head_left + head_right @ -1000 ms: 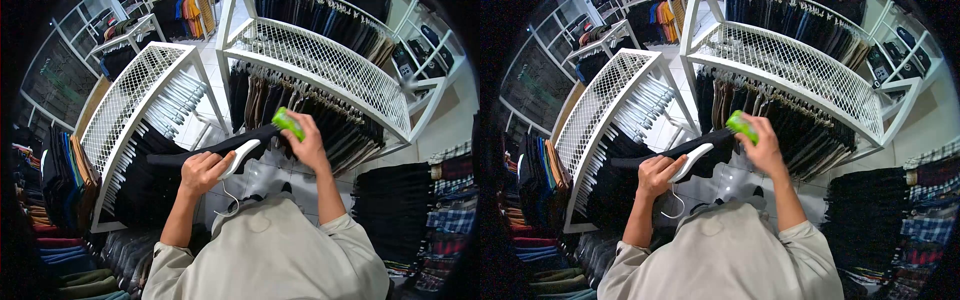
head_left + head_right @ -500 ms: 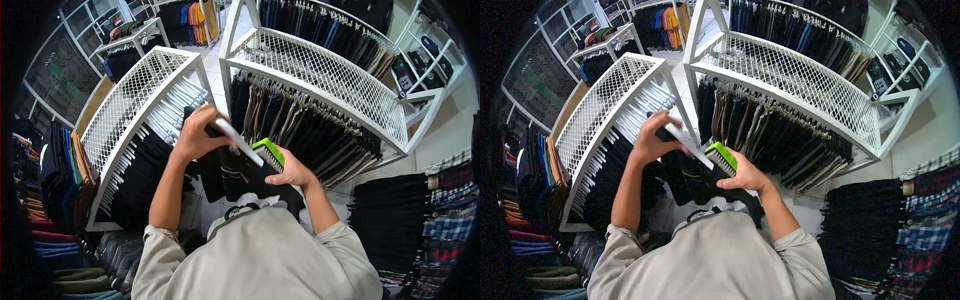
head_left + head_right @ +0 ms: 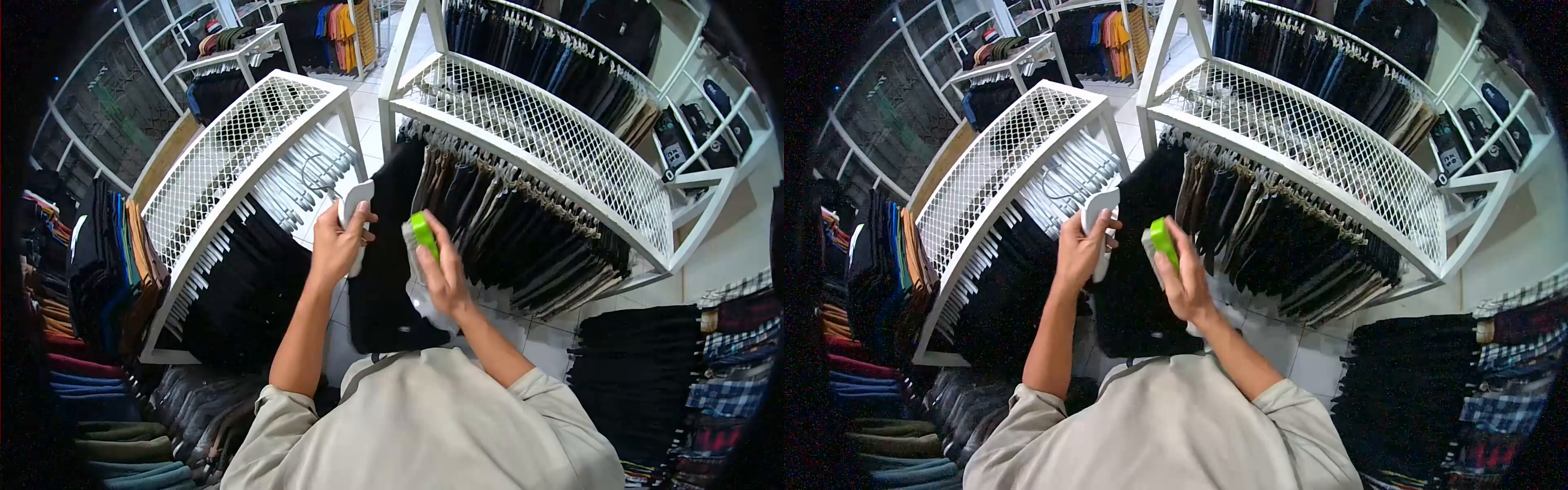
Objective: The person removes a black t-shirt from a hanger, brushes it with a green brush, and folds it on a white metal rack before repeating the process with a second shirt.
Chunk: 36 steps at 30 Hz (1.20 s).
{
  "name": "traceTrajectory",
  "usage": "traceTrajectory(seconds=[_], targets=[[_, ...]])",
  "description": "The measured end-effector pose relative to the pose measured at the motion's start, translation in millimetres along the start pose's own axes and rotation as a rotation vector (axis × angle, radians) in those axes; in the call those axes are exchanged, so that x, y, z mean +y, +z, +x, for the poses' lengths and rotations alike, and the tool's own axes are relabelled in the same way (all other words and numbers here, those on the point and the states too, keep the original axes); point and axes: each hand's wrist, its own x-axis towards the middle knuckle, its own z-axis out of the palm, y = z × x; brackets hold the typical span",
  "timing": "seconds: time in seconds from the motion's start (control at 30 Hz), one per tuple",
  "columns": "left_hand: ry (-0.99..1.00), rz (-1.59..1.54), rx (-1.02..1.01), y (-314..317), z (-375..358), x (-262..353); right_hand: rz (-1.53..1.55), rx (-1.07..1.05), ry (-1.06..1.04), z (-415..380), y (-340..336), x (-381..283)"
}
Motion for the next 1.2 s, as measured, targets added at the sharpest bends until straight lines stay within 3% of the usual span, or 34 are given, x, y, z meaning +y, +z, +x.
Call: traceTrajectory(seconds=[0.07,0.23,0.3,0.37,0.4,0.47,0.53,0.6,0.67,0.73,0.8,0.9,0.93,1.07,1.13,1.2], targets=[[0.001,-0.077,-0.055,-9,-8,5,-0.208,0.069,-0.140,21,-5,-19],[-0.049,-0.104,-0.108,-21,-29,24,-0.477,0.185,-0.423,60,-20,10],[-0.001,-0.094,-0.068,-27,-36,34,-0.700,0.399,-0.342,70,-39,34],[0.007,-0.060,-0.049,-38,-42,36,-0.634,0.503,-0.052,69,-62,64],[0.003,-0.063,-0.040,-39,-45,33,-0.617,0.526,-0.093,65,-68,59],[0.231,-0.040,-0.062,-39,-47,26,-0.597,0.501,-0.184,54,-58,15],[0.147,-0.007,-0.123,-38,-53,32,-0.576,0.336,-0.276,40,-38,-22],[0.220,0.040,-0.104,-28,-57,36,-0.541,0.158,-0.385,31,-21,-38],[0.270,0.101,-0.107,-30,-53,28,-0.608,0.181,-0.454,30,-23,-28],[0.448,0.168,-0.053,-35,-51,24,-0.652,0.353,-0.238,41,-46,-13],[0.490,0.160,0.006,-37,-53,20,-0.706,0.470,-0.002,47,-77,27],[0.776,0.323,0.035,-36,-48,19,-0.669,0.513,-0.215,45,-87,0],[0.769,0.322,0.033,-35,-48,15,-0.609,0.472,-0.198,41,-76,-24],[0.893,0.670,-0.044,-31,-50,13,-0.580,0.068,-0.403,30,-44,-66],[0.971,0.722,-0.036,-33,-49,10,-0.598,0.090,-0.399,31,-48,-51],[1.009,0.748,-0.019,-38,-48,9,-0.682,0.255,-0.124,40,-74,-25]])
